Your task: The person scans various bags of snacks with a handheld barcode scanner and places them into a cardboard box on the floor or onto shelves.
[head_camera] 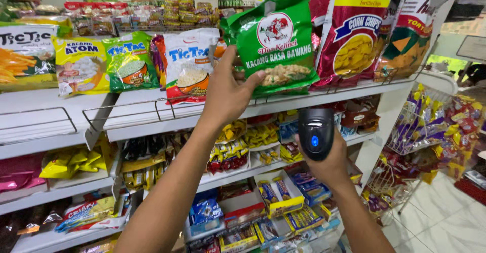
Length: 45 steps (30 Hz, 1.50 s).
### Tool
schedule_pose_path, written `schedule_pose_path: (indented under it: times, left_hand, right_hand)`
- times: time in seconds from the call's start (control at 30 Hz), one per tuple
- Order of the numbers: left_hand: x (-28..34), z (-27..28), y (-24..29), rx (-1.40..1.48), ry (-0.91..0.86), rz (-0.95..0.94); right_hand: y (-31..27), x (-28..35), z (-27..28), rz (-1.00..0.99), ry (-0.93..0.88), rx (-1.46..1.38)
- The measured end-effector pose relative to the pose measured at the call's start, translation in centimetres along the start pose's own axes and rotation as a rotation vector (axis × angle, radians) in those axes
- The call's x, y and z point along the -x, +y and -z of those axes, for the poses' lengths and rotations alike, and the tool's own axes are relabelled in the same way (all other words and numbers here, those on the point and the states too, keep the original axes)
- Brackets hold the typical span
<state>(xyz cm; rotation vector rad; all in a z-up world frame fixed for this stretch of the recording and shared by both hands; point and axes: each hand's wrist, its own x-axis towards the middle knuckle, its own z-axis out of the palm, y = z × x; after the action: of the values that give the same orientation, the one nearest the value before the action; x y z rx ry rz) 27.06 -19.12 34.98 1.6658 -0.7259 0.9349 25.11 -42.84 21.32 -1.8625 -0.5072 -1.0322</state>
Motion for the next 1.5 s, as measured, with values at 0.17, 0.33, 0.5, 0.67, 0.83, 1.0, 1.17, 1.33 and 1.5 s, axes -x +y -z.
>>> schedule_pose_path:
  times: [0.17,0.33,0.5,0.67,0.83,1.0,1.17,1.33,1.5]
  left_hand:
    - [-4.2,-2.7,-2.2,-0.327,0.001,0.049]
    - [-6.1,-4.6,-5.3,-0.461,-0.092,-0.017]
    - [-6.5,-5.4,-7.4,-0.617,-0.184,0.023]
    - [-6.5,-5.5,-8.0,-0.673,-0.264,0.008]
    - [-7.0,-5.2,-7.0,-0.665,-0.369,0.191]
    - [-6.2,-5.5,-6.0,-0.589,-0.176,0.156]
    - [-6.4,-6.5,-5.9,-0.735,-0.183,0.063]
    - [-5.4,-6.2,-4.3,-0.831,-0.212,0.130]
    - [-1.2,-4.4,-1.3,-0.801,0.048,-0.332]
  right_hand:
    - [0.9,-4.4,-0.9,0.342,-0.143,0.222]
    - [1.7,-6.7,-2.0,0.337,-0.353,0.459]
    - [2.1,-8.5,-1.6,0.243,-0.528,0.486]
    - [1.7,-8.8,-0.8,0.322,-0.497,0.454]
    - [1.5,-6.8,1.0,0.203,-0.382,0.113]
    - [1.2,-7.2,1.1,0.359,-0.236,0.106]
    - [1.1,-8.5,0.1,0.440,-0.258,0.264]
    - [1.2,-7.9,-0.8,0.419,-0.247,0.235]
    - [0.7,-6.3,-2.0,0.350,-0.102,-0.006]
